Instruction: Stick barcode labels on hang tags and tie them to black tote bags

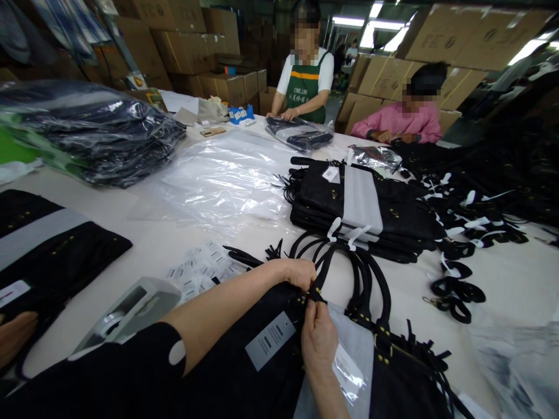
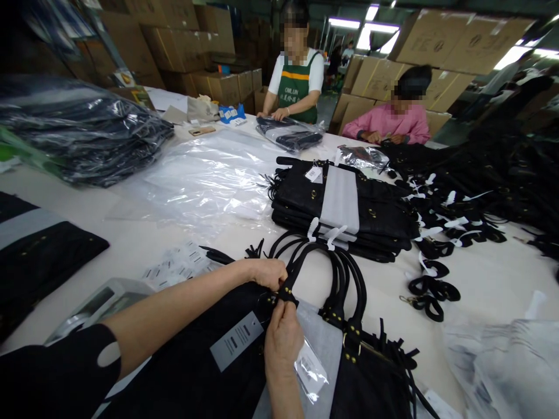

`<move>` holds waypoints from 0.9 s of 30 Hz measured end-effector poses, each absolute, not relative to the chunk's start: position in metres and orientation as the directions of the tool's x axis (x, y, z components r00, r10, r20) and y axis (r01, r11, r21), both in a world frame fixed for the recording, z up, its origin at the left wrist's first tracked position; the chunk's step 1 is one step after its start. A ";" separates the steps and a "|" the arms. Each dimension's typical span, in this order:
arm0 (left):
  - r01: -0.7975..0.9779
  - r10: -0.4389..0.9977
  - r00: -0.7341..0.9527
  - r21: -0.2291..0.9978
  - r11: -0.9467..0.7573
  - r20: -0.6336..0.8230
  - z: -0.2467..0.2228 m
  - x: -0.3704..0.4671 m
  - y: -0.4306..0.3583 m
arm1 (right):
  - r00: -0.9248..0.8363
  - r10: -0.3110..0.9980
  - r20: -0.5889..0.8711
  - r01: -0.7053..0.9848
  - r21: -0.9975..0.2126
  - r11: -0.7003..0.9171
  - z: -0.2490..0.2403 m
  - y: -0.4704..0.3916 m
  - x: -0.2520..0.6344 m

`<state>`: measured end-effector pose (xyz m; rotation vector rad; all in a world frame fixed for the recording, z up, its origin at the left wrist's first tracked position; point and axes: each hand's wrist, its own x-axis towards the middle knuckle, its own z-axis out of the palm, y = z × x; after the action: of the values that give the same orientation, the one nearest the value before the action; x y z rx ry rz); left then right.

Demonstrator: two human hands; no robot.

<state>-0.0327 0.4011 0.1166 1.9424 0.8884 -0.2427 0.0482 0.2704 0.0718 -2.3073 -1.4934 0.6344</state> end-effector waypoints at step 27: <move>-0.059 0.831 0.426 0.906 0.420 -0.357 0.121 -0.089 0.356 | 0.181 0.958 0.222 0.726 -0.688 0.022 0.084 0.276 0.055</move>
<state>-0.0887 0.3555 0.1209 0.9750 0.9672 0.6835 0.0548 0.2760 0.0843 -1.7551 -1.5971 0.4188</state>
